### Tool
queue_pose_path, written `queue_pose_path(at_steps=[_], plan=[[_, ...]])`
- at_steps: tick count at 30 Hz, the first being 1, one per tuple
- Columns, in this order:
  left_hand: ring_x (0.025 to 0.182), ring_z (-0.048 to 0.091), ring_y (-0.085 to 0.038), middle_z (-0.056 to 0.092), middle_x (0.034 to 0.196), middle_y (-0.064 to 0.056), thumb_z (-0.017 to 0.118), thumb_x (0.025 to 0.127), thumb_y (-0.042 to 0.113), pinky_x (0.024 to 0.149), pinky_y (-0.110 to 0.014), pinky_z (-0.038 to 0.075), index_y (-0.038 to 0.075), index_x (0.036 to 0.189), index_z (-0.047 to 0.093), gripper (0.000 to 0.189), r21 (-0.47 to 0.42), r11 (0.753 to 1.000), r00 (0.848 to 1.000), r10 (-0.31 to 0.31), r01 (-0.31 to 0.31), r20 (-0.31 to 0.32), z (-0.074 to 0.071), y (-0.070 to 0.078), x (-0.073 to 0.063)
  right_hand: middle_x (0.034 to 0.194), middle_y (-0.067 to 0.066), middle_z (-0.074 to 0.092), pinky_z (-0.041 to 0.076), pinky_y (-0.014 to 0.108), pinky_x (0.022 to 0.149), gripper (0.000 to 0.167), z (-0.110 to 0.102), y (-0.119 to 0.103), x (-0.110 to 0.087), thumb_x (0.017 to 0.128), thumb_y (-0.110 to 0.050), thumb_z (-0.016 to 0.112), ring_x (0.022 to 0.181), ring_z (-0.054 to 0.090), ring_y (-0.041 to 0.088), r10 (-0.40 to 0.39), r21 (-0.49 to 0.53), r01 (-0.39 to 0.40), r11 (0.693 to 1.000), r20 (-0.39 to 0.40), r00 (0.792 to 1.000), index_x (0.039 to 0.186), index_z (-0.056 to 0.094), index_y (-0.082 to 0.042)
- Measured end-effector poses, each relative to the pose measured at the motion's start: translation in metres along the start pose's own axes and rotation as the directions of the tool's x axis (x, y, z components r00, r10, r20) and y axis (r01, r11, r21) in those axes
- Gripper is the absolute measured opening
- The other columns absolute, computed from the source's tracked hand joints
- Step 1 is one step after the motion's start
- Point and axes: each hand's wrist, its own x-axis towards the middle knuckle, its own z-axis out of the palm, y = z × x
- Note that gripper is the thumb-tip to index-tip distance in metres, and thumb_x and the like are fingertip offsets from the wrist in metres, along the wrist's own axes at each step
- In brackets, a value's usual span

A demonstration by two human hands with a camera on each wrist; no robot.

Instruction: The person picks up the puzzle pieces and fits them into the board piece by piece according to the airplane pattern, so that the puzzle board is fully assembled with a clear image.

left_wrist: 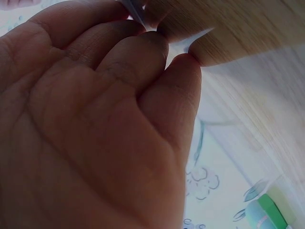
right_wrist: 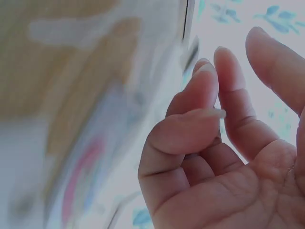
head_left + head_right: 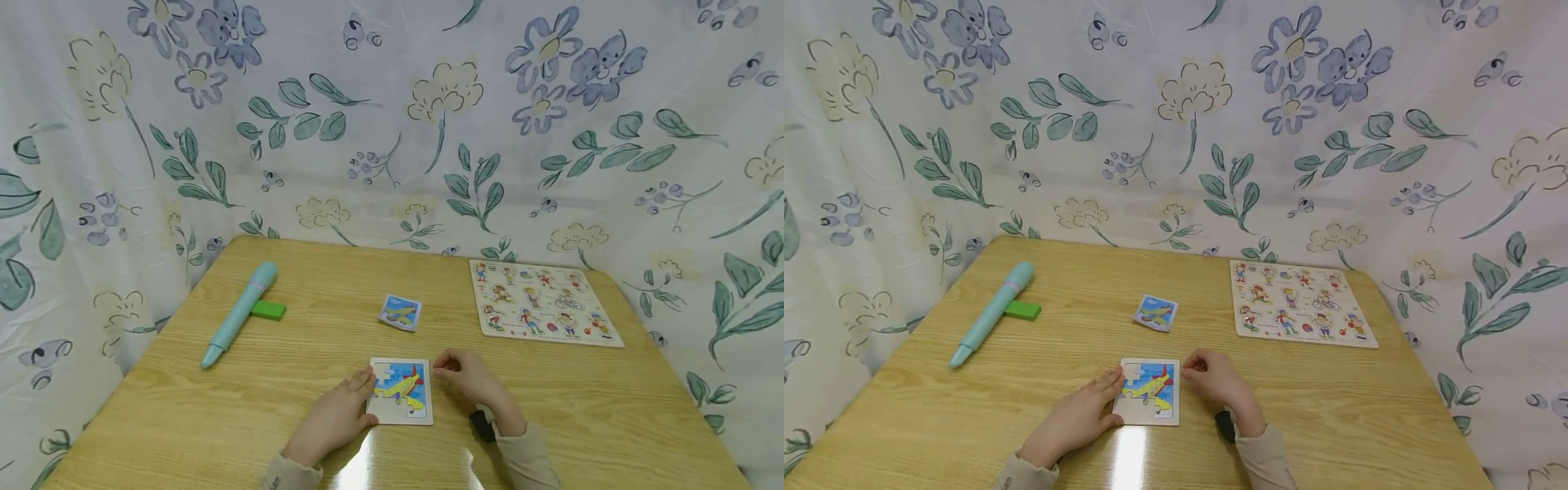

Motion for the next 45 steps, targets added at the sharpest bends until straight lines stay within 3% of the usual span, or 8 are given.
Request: queue_pose_path(at_steps=[6,8,15,19,25,30,38,45], plan=[[0.138,0.043,-0.035,0.042,0.15,-0.019,0.07,0.086,0.034,0.112,-0.053,0.039,-0.004,0.139,0.047,0.07,0.004,1.0,1.0,-0.002,0.002,-0.001,0.002,0.0,0.001,0.088,0.005,0.066,0.048,0.022,0.054,0.013,-0.025,0.019,-0.017,0.093,-0.015,0.064,0.074,0.055,0.012,0.078,-0.007,-0.079,0.997,-0.112,0.991,0.1,0.066,-0.004],[0.138,0.043,-0.036,0.042,0.15,-0.019,0.071,0.086,0.034,0.112,-0.053,0.039,-0.004,0.139,0.048,0.069,0.001,1.0,1.0,-0.002,0.002,-0.004,0.003,0.0,0.001,0.091,0.005,0.067,0.049,0.022,0.06,0.013,-0.03,0.026,-0.023,0.093,-0.014,0.065,0.077,0.057,0.012,0.091,-0.015,-0.093,0.996,-0.134,0.987,0.101,0.066,-0.004],[0.138,0.043,-0.036,0.042,0.15,-0.02,0.071,0.085,0.033,0.11,-0.054,0.04,-0.005,0.138,0.048,0.069,-0.008,1.0,1.0,0.011,-0.011,-0.014,0.003,0.0,0.002,0.106,0.009,0.069,0.051,0.023,0.075,0.033,-0.04,0.041,-0.039,0.08,-0.011,0.078,0.092,0.061,0.016,0.102,-0.04,-0.107,0.993,-0.116,0.988,0.109,0.065,-0.002],[0.138,0.042,-0.036,0.042,0.15,-0.02,0.071,0.085,0.034,0.11,-0.054,0.04,-0.005,0.138,0.048,0.07,-0.004,1.0,1.0,0.012,-0.012,-0.015,0.005,-0.001,0.002,0.095,0.004,0.065,0.045,0.025,0.073,0.033,-0.037,0.038,-0.039,0.072,-0.013,0.084,0.085,0.054,0.014,0.107,-0.126,-0.123,0.984,-0.127,0.986,0.1,0.068,-0.005],[0.138,0.042,-0.036,0.042,0.15,-0.02,0.07,0.086,0.035,0.111,-0.054,0.04,-0.005,0.139,0.048,0.069,0.003,1.0,1.0,0.012,-0.012,-0.013,0.005,-0.001,0.002,0.081,0.004,0.054,0.036,0.022,0.063,0.027,-0.036,0.032,-0.037,0.072,-0.007,0.082,0.076,0.044,0.015,0.133,-0.118,-0.147,0.982,-0.115,0.984,0.093,0.066,-0.005],[0.138,0.043,-0.036,0.043,0.149,-0.02,0.07,0.086,0.034,0.111,-0.053,0.04,-0.005,0.139,0.048,0.069,0.013,1.0,1.0,0.019,-0.019,-0.015,0.004,-0.001,0.002,0.088,0.005,0.058,0.038,0.021,0.063,0.029,-0.035,0.032,-0.036,0.075,-0.003,0.08,0.077,0.047,0.015,0.103,-0.076,-0.109,0.991,-0.088,0.991,0.095,0.059,-0.005],[0.138,0.043,-0.035,0.042,0.15,-0.019,0.07,0.087,0.035,0.111,-0.052,0.041,-0.005,0.139,0.047,0.069,0.01,1.0,1.0,0.012,-0.012,-0.005,0.003,0.0,0.002,0.078,0.008,0.064,0.054,0.025,0.053,0.004,-0.033,0.034,-0.03,0.091,-0.002,0.063,0.062,0.061,0.015,0.052,0.055,-0.049,0.997,-0.055,0.997,0.092,0.059,0.0],[0.137,0.044,-0.035,0.042,0.15,-0.019,0.069,0.087,0.036,0.111,-0.052,0.041,-0.005,0.139,0.048,0.069,0.01,1.0,1.0,0.006,-0.006,0.001,0.003,0.0,0.001,0.076,0.001,0.051,0.041,0.018,0.055,0.024,-0.031,0.033,-0.024,0.081,-0.01,0.076,0.067,0.047,0.01,0.05,-0.035,-0.049,0.998,0.006,0.999,0.101,0.065,-0.001]])
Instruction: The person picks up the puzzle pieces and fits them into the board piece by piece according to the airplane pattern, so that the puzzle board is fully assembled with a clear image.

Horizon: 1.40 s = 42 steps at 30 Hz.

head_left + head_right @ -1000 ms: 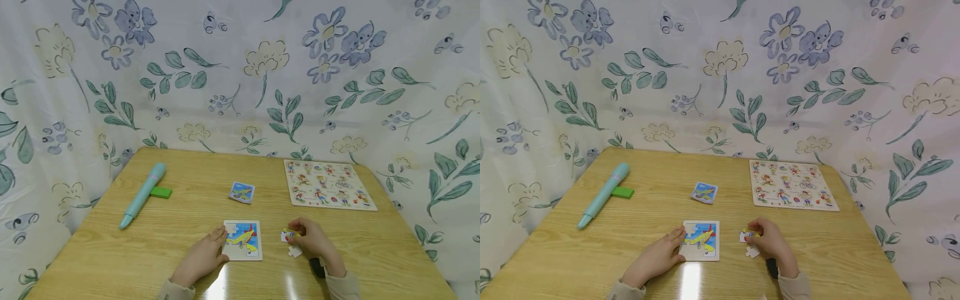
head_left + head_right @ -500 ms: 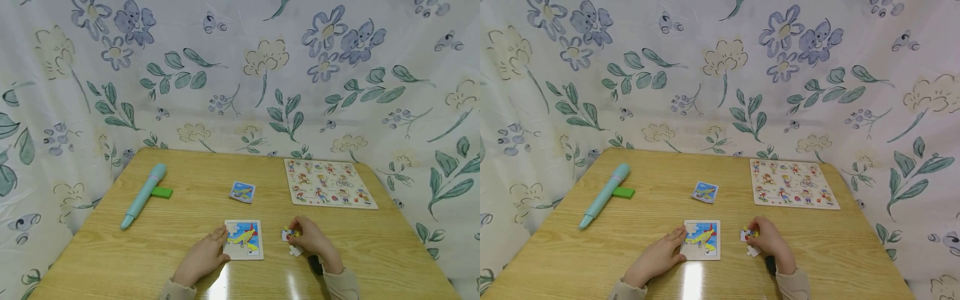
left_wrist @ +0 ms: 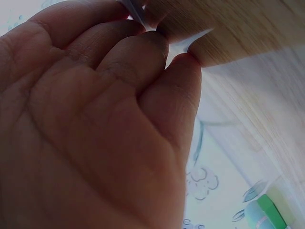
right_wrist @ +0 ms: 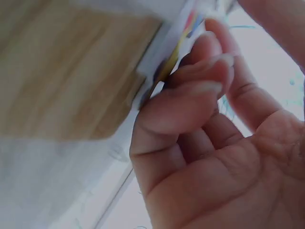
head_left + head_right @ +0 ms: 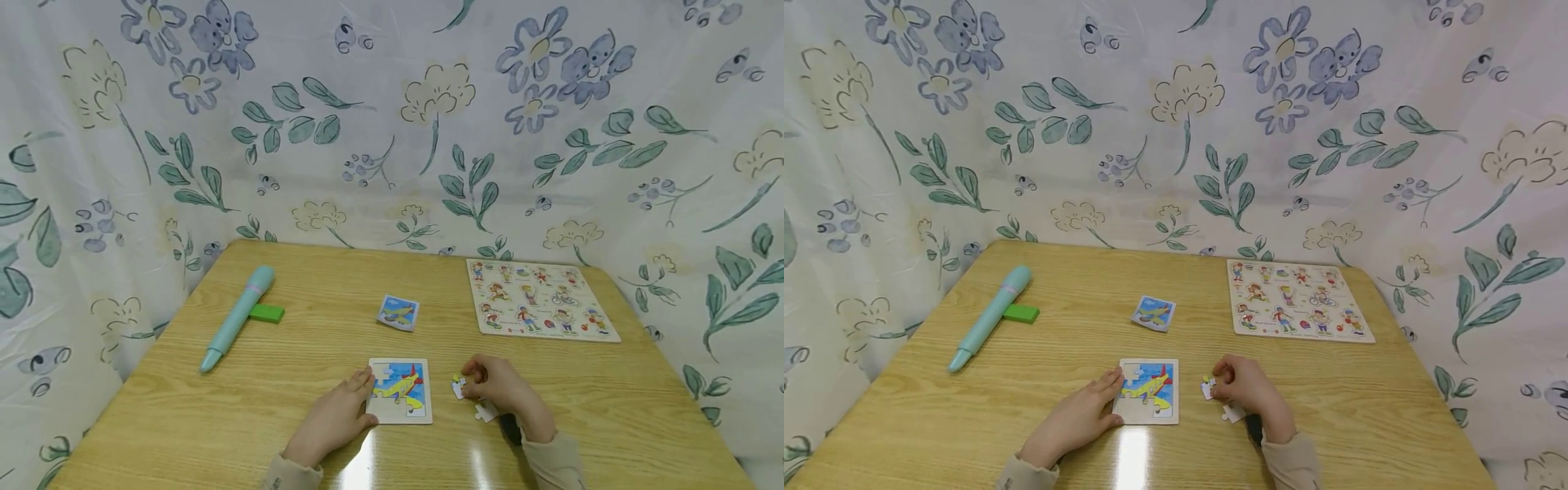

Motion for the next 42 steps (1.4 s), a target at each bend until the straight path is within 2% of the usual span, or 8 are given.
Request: queue_pose_path(at_steps=[5,9,13,16,19,24,29,42], plan=[[0.138,0.043,-0.035,0.041,0.151,-0.019,0.069,0.087,0.036,0.111,-0.052,0.04,-0.004,0.14,0.046,0.07,-0.009,1.0,1.0,-0.002,0.002,0.005,-0.001,0.001,0.0,0.071,-0.002,0.046,0.035,0.017,0.053,0.02,0.001,-0.004,0.003,0.079,-0.012,0.078,0.062,0.043,0.008,-0.002,-0.056,0.003,0.998,0.009,1.0,0.088,0.061,-0.006],[0.138,0.043,-0.035,0.041,0.151,-0.019,0.069,0.087,0.036,0.111,-0.052,0.041,-0.004,0.14,0.046,0.07,-0.01,1.0,1.0,0.0,0.0,0.004,-0.001,0.001,0.0,0.07,0.0,0.052,0.042,0.019,0.051,0.013,0.002,-0.008,0.005,0.087,-0.012,0.071,0.06,0.049,0.01,-0.002,-0.026,0.002,1.0,0.018,1.0,0.084,0.059,-0.006],[0.138,0.043,-0.035,0.042,0.15,-0.019,0.07,0.086,0.035,0.11,-0.052,0.041,-0.005,0.14,0.046,0.071,-0.006,1.0,1.0,0.005,-0.005,-0.003,-0.001,0.0,0.0,0.073,0.001,0.058,0.049,0.023,0.049,0.015,0.004,-0.013,0.011,0.092,-0.018,0.065,0.061,0.052,0.011,0.012,0.006,-0.012,1.0,0.026,1.0,0.083,0.063,-0.006],[0.138,0.043,-0.034,0.042,0.151,-0.019,0.07,0.086,0.035,0.11,-0.052,0.041,-0.004,0.14,0.046,0.071,0.004,1.0,1.0,0.006,-0.006,0.0,0.0,0.0,0.0,0.073,0.0,0.057,0.046,0.022,0.047,0.016,0.006,-0.019,0.016,0.093,-0.02,0.064,0.061,0.048,0.01,0.0,0.017,-0.001,1.0,0.034,0.999,0.084,0.064,-0.007],[0.139,0.042,-0.034,0.041,0.152,-0.018,0.069,0.086,0.037,0.111,-0.051,0.041,-0.004,0.141,0.045,0.072,0.012,1.0,1.0,-0.001,0.001,0.011,0.0,0.0,0.0,0.074,-0.001,0.057,0.041,0.02,0.051,0.018,0.009,-0.031,0.022,0.093,-0.022,0.064,0.064,0.046,0.01,-0.05,0.002,0.05,0.999,0.053,0.997,0.084,0.064,-0.007],[0.138,0.043,-0.034,0.04,0.152,-0.018,0.069,0.087,0.037,0.111,-0.052,0.041,-0.004,0.141,0.045,0.072,0.011,1.0,1.0,-0.003,0.002,0.016,0.0,0.002,0.0,0.076,-0.003,0.059,0.039,0.018,0.057,0.017,0.029,-0.054,0.032,0.092,-0.021,0.065,0.068,0.048,0.009,-0.116,-0.015,0.119,0.993,0.116,0.986,0.083,0.064,-0.007],[0.137,0.044,-0.035,0.041,0.151,-0.018,0.068,0.087,0.038,0.109,-0.053,0.042,-0.003,0.141,0.046,0.072,0.026,1.0,1.0,0.006,-0.007,0.008,0.002,0.0,0.001,0.07,-0.006,0.057,0.038,0.018,0.053,0.017,0.053,-0.069,0.038,0.09,-0.02,0.068,0.062,0.047,0.007,-0.163,-0.052,0.173,0.984,0.154,0.975,0.077,0.064,-0.009],[0.138,0.043,-0.035,0.041,0.152,-0.017,0.068,0.087,0.038,0.109,-0.053,0.042,-0.003,0.141,0.046,0.072,0.022,1.0,1.0,0.001,-0.001,0.005,0.001,-0.001,-0.001,0.062,-0.009,0.052,0.033,0.014,0.043,0.019,0.081,-0.08,0.039,0.084,-0.015,0.073,0.05,0.042,0.002,-0.194,-0.112,0.215,0.97,0.177,0.965,0.07,0.061,-0.011]])
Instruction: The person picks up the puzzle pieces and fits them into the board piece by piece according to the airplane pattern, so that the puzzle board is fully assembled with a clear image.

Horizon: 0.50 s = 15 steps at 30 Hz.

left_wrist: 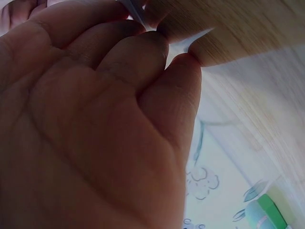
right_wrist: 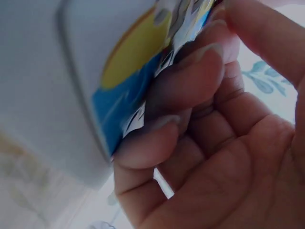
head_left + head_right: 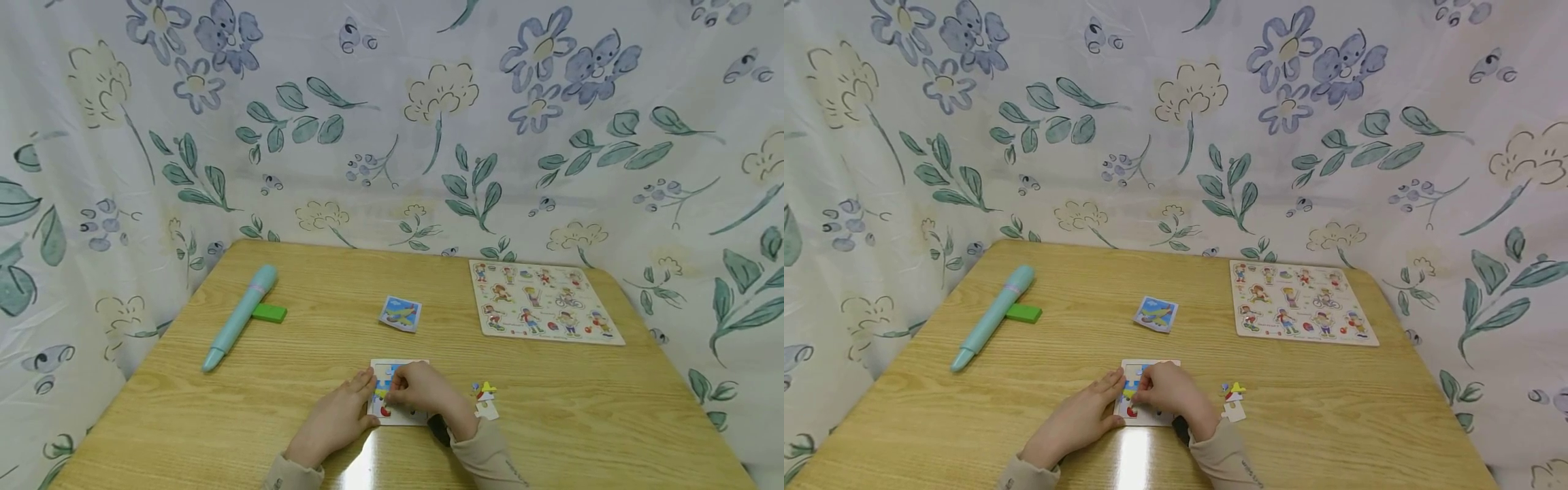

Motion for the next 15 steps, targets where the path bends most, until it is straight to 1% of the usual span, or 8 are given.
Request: queue_pose_path(at_steps=[9,15], plan=[[0.135,0.046,-0.036,0.043,0.15,-0.018,0.07,0.085,0.037,0.107,-0.054,0.044,-0.003,0.14,0.047,0.071,-0.004,1.0,1.0,0.004,-0.004,-0.021,0.0001,0.0013,0.0006,0.058,-0.01,0.048,0.032,0.014,0.041,0.024,0.0061,-0.0051,0.002,0.08,-0.014,0.077,0.046,0.041,0.001,0.017,-0.044,-0.019,0.999,-0.035,0.999,0.067,0.057,-0.012],[0.133,0.048,-0.037,0.044,0.149,-0.018,0.072,0.085,0.035,0.105,-0.054,0.046,-0.003,0.139,0.048,0.071,-0.004,1.0,0.999,0.001,-0.001,-0.036,-0.0004,0.0025,0.0009,0.058,-0.01,0.048,0.032,0.014,0.04,0.025,0.0072,-0.0066,0.0036,0.078,-0.013,0.078,0.045,0.042,0.002,0.044,-0.047,-0.046,0.998,-0.033,0.998,0.066,0.056,-0.012]])
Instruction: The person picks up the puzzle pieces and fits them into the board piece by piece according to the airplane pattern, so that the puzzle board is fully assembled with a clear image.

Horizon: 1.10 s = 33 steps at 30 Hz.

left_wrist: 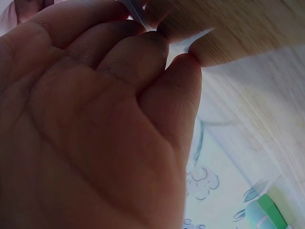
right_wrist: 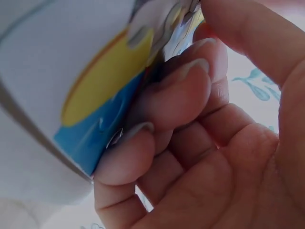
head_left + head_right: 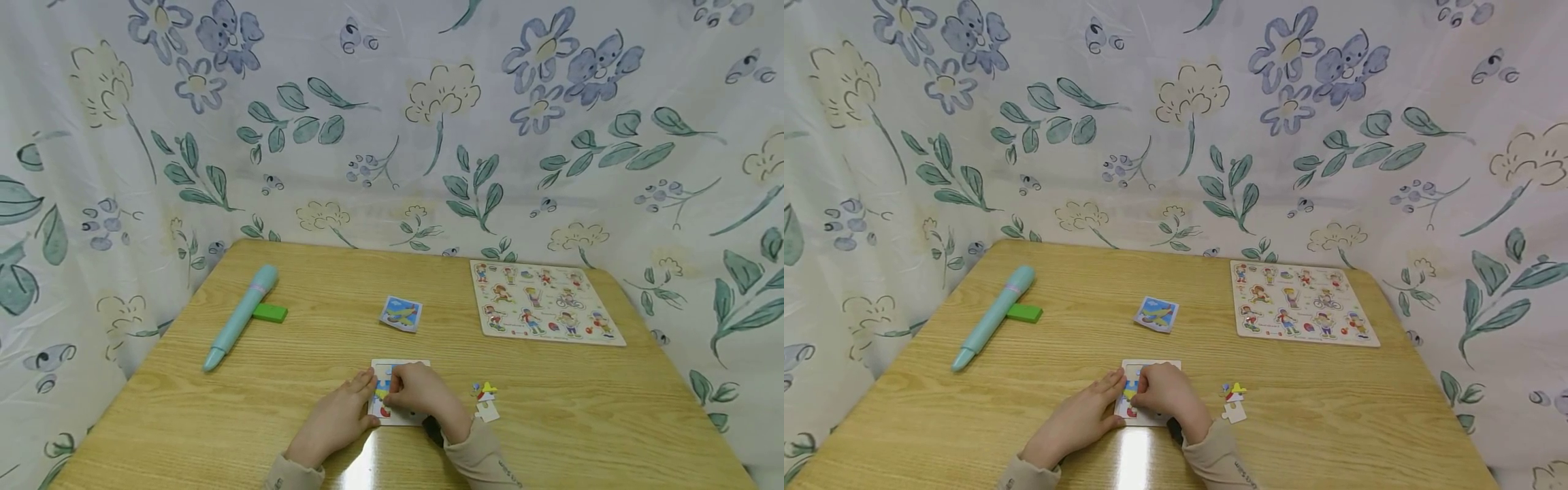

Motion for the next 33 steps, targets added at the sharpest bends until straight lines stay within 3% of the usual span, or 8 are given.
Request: queue_pose_path(at_steps=[6,10,19,26,33], plan=[[0.135,0.046,-0.035,0.044,0.15,-0.018,0.07,0.086,0.037,0.107,-0.053,0.044,-0.003,0.14,0.048,0.07,-0.003,1.0,1.0,0.007,-0.007,0.007,0.001,0.001,0.001,0.059,-0.009,0.05,0.033,0.016,0.039,0.024,-0.001,0.0,0.0,0.076,-0.01,0.078,0.044,0.043,0.004,0.035,-0.006,-0.035,0.999,0.004,0.999,0.067,0.056,-0.013],[0.133,0.048,-0.037,0.045,0.149,-0.019,0.071,0.085,0.034,0.106,-0.054,0.045,-0.004,0.139,0.048,0.07,-0.003,1.0,1.0,0.014,-0.014,-0.008,0.002,0.001,0.002,0.058,-0.01,0.05,0.034,0.016,0.039,0.024,-0.002,0.0,0.001,0.077,-0.012,0.078,0.044,0.044,0.003,0.019,-0.007,-0.019,1.0,0.01,1.0,0.068,0.056,-0.014],[0.135,0.046,-0.036,0.044,0.149,-0.019,0.071,0.085,0.035,0.108,-0.053,0.043,-0.005,0.139,0.048,0.071,-0.001,1.0,1.0,0.012,-0.012,-0.001,0.002,0.0,0.003,0.075,-0.003,0.058,0.04,0.015,0.055,0.011,-0.024,0.022,-0.01,0.09,-0.016,0.069,0.065,0.048,0.004,-0.034,0.177,0.032,0.984,0.011,0.999,0.086,0.064,-0.007],[0.137,0.044,-0.035,0.043,0.15,-0.018,0.071,0.085,0.035,0.11,-0.053,0.041,-0.004,0.139,0.048,0.071,-0.005,1.0,1.0,-0.009,0.009,0.014,0.0,0.001,0.002,0.081,0.001,0.06,0.043,0.017,0.057,0.012,-0.054,0.053,-0.037,0.093,-0.016,0.063,0.069,0.05,0.007,0.057,0.199,-0.039,0.979,-0.089,0.994,0.094,0.065,-0.004],[0.136,0.045,-0.036,0.043,0.149,-0.019,0.071,0.085,0.035,0.11,-0.053,0.041,-0.005,0.139,0.048,0.071,-0.009,1.0,1.0,-0.007,0.007,0.018,-0.002,0.001,0.0,0.084,0.004,0.062,0.045,0.019,0.059,0.016,-0.076,0.085,-0.072,0.092,-0.014,0.064,0.071,0.052,0.007,0.172,0.178,-0.138,0.974,-0.195,0.966,0.101,0.065,-0.001]])
